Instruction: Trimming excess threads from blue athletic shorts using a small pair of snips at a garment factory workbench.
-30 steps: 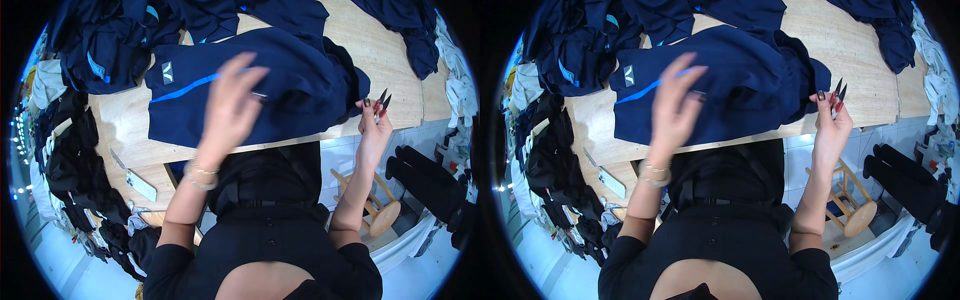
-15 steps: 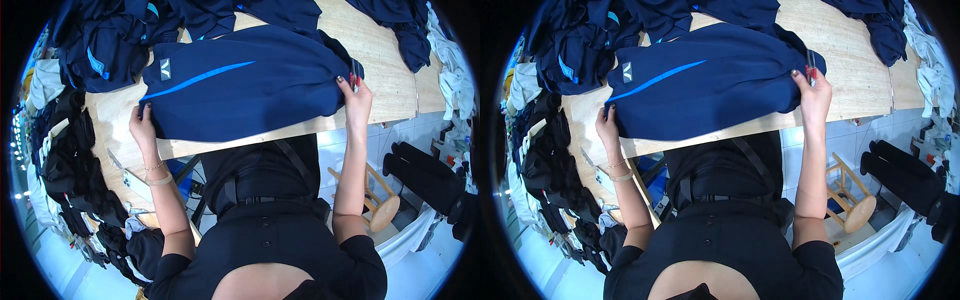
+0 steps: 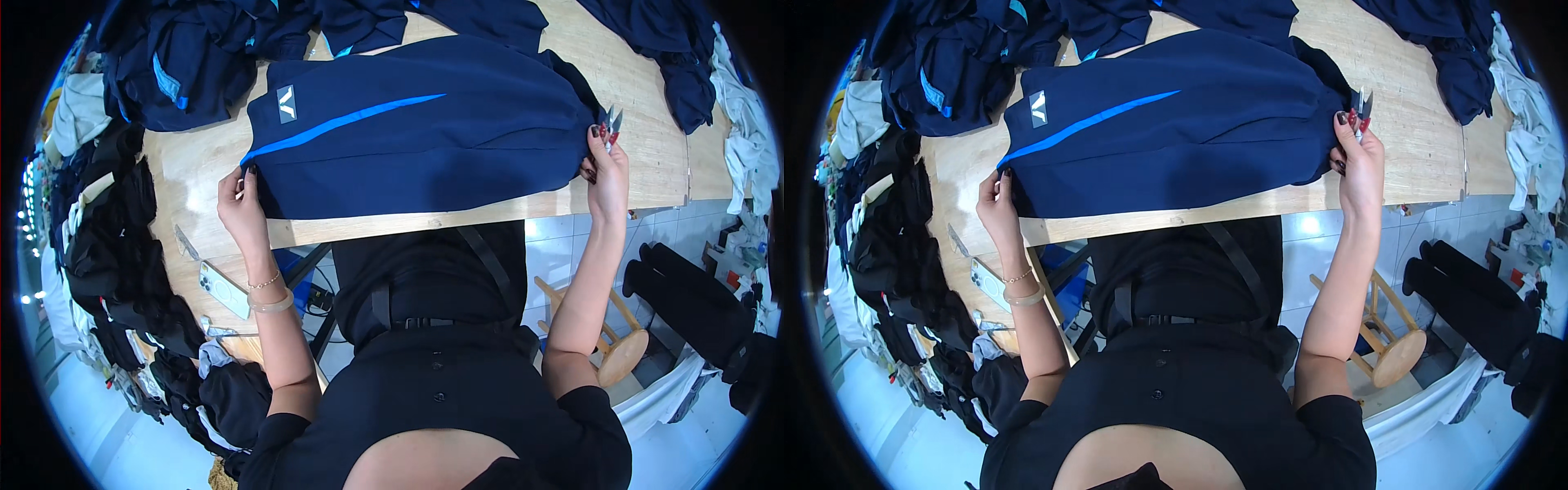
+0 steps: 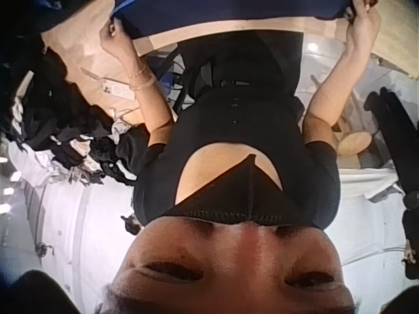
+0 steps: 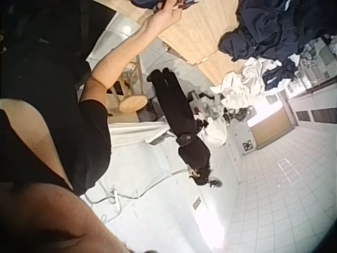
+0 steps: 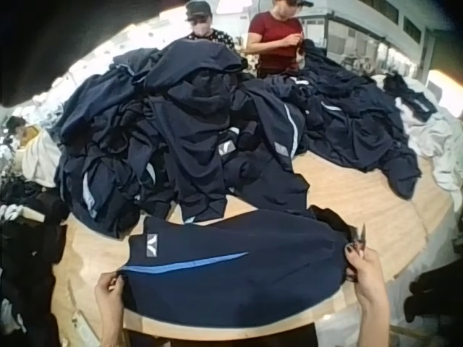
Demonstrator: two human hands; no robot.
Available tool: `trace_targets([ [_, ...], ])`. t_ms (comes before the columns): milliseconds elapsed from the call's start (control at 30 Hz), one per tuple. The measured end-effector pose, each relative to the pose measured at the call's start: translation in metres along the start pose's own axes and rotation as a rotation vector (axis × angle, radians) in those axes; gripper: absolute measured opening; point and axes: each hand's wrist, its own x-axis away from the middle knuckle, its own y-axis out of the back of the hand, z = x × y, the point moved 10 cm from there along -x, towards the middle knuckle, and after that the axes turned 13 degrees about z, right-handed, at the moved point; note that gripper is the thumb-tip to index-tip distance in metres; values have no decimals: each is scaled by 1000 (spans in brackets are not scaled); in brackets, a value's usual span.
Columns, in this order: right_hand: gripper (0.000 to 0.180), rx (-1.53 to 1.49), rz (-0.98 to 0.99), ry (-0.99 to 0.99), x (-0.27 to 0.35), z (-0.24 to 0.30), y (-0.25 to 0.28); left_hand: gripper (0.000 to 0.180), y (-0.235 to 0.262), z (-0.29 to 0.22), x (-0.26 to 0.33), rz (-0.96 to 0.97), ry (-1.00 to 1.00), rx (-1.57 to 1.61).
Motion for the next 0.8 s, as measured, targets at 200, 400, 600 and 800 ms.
trace_targets([
  [200, 16, 188, -107, -12, 4, 9, -1, 21, -6, -23, 5, -28, -10, -131],
  [400, 14, 216, -153, -4, 1, 9, 0, 27, -13, -73, 23, -218, -236, -321],
  [600, 16, 739, -221, 103, -11, 30, 0, 22, -149, -202, 78, 450, -773, 81],
  [800, 17, 468, -198, 543, 39, 100, -74, 30, -208, -197, 67, 475, -754, 29],
])
